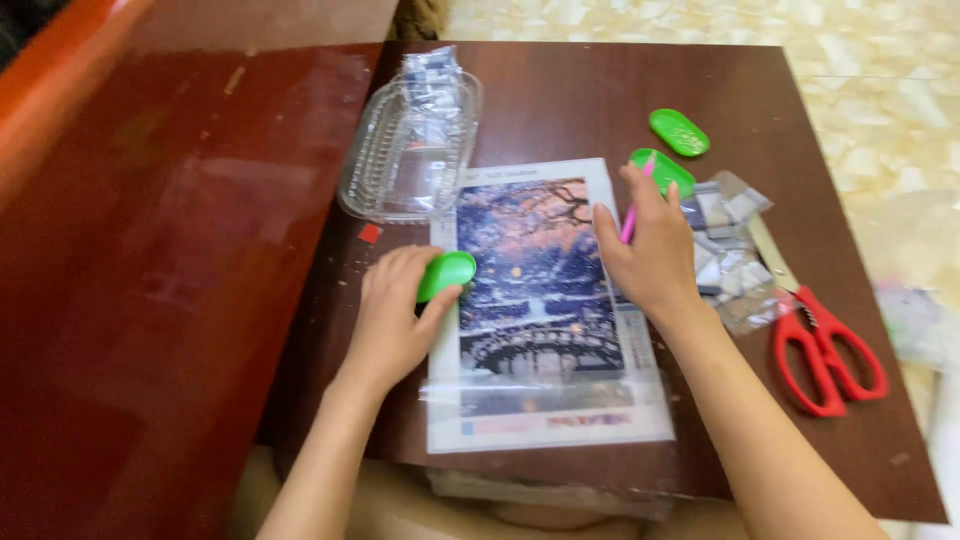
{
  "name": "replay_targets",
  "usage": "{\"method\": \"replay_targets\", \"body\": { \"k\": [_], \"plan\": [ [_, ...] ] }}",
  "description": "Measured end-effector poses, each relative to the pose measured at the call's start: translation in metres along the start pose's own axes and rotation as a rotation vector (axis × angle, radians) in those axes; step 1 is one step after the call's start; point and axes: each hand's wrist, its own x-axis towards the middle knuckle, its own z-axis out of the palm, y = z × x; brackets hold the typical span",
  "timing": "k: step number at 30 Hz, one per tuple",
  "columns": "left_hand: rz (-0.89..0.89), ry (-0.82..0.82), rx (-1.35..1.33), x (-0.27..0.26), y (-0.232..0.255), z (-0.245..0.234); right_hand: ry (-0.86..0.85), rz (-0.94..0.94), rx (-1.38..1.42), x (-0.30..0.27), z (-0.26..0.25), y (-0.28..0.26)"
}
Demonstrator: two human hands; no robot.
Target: The person creates a diamond painting by picking up small resin beads from a container with a stylus or pencil and placing them onto a sticky canvas, holding the canvas with one hand while applying the beads with the other. The person occasionally adjusts the canvas and covers it with a screen protector.
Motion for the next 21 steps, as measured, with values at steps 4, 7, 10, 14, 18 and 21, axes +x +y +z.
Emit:
{"method": "replay_targets", "body": {
  "k": [4, 7, 10, 14, 18, 21],
  "plan": [
    [0.063, -0.016, 0.076, 0.015, 0.032, 0.012, 0.105, 0.065, -0.020, -0.038, -0.021, 0.003],
    [0.082, -0.083, 0.081, 0.026, 0.059, 0.034, 0.163, 0.100, 0.024, -0.059, -0.030, -0.004],
    [0.156, -0.097, 0.102, 0.030, 0.078, 0.064, 0.190, 0.161, 0.067, -0.071, -0.039, -0.013],
    [0.131, -0.099, 0.090, 0.030, 0.097, 0.083, 0.149, 0.277, 0.108, -0.080, -0.050, -0.010],
    [0.112, -0.077, 0.088, 0.027, 0.101, 0.084, 0.163, 0.298, 0.133, -0.082, -0.060, -0.015],
    [0.087, -0.025, 0.042, 0.023, 0.095, 0.076, 0.191, 0.312, 0.164, -0.085, -0.064, -0.025]
  ]
}}
